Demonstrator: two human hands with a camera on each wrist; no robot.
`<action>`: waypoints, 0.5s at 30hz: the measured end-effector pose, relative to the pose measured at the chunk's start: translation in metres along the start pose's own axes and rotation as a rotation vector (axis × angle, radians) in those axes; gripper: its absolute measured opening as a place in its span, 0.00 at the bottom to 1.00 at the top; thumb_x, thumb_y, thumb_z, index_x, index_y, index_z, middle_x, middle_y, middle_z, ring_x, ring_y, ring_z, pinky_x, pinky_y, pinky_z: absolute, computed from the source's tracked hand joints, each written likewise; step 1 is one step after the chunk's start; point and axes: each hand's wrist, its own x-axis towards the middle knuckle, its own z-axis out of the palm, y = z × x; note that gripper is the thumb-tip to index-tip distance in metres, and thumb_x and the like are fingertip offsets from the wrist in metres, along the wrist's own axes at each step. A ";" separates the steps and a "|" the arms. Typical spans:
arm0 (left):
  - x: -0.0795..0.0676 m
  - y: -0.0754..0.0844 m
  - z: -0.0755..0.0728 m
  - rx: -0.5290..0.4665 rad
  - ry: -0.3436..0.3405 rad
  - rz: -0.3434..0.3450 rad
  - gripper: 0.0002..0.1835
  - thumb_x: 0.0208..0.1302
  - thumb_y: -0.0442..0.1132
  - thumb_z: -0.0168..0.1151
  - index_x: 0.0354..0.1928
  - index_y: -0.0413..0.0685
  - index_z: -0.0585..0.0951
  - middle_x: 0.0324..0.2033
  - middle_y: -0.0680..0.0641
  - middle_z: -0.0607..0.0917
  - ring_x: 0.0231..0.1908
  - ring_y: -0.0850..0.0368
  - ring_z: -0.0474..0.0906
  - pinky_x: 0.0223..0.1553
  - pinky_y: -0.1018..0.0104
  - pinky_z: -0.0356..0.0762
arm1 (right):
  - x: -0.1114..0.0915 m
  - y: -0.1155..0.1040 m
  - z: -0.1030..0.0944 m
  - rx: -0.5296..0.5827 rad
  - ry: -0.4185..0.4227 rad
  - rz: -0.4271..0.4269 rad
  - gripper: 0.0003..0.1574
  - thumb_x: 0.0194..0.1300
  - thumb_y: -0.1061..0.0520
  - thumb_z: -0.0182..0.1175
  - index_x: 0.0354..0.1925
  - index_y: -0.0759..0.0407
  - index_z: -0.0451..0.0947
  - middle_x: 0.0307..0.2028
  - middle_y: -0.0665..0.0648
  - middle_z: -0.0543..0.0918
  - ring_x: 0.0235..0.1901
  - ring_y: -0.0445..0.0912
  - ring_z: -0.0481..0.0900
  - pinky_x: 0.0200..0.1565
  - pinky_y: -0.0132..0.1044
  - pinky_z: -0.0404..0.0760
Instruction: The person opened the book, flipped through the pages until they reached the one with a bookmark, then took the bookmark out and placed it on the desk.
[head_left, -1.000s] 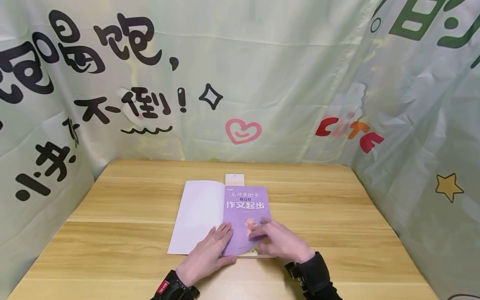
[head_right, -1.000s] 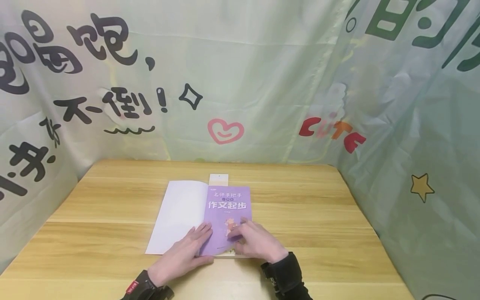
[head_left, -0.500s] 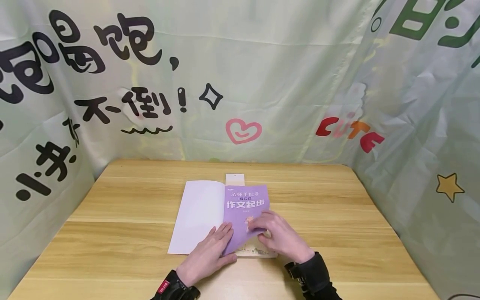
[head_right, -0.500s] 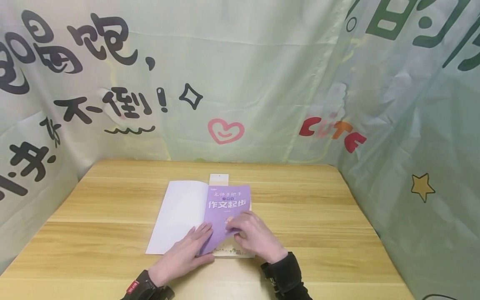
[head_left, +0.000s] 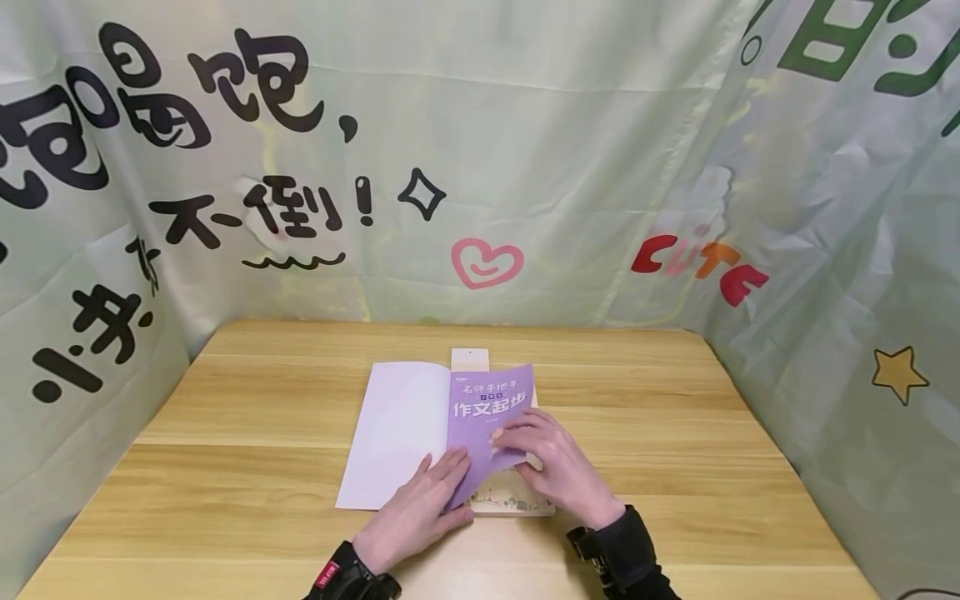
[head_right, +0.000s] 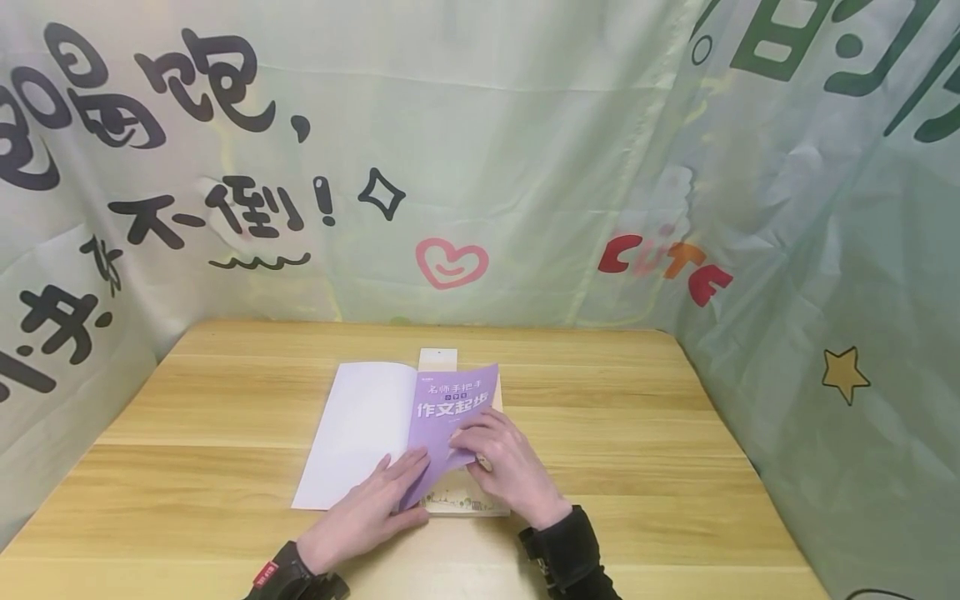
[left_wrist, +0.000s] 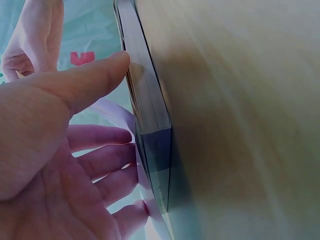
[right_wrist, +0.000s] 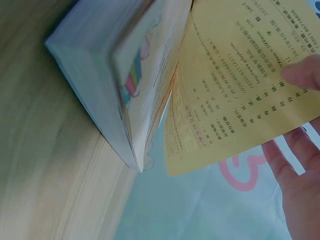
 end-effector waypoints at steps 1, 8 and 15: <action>0.000 0.000 0.000 -0.004 0.000 -0.001 0.37 0.68 0.51 0.63 0.70 0.33 0.69 0.71 0.35 0.70 0.73 0.41 0.66 0.75 0.40 0.61 | 0.000 0.000 0.000 -0.006 0.013 -0.008 0.23 0.43 0.71 0.74 0.41 0.59 0.87 0.43 0.56 0.90 0.51 0.56 0.83 0.58 0.54 0.83; 0.000 0.000 0.000 -0.019 0.015 -0.001 0.34 0.71 0.49 0.60 0.71 0.33 0.68 0.72 0.35 0.70 0.73 0.41 0.66 0.75 0.38 0.61 | 0.000 0.001 0.004 -0.056 0.093 -0.030 0.23 0.42 0.70 0.75 0.41 0.58 0.87 0.41 0.54 0.90 0.51 0.57 0.83 0.60 0.58 0.79; 0.000 0.003 -0.001 -0.037 0.025 0.008 0.32 0.72 0.44 0.59 0.72 0.33 0.67 0.72 0.35 0.70 0.73 0.42 0.67 0.74 0.36 0.61 | 0.002 0.001 0.006 -0.128 0.205 0.045 0.26 0.40 0.68 0.77 0.43 0.63 0.86 0.44 0.60 0.90 0.52 0.58 0.83 0.58 0.56 0.80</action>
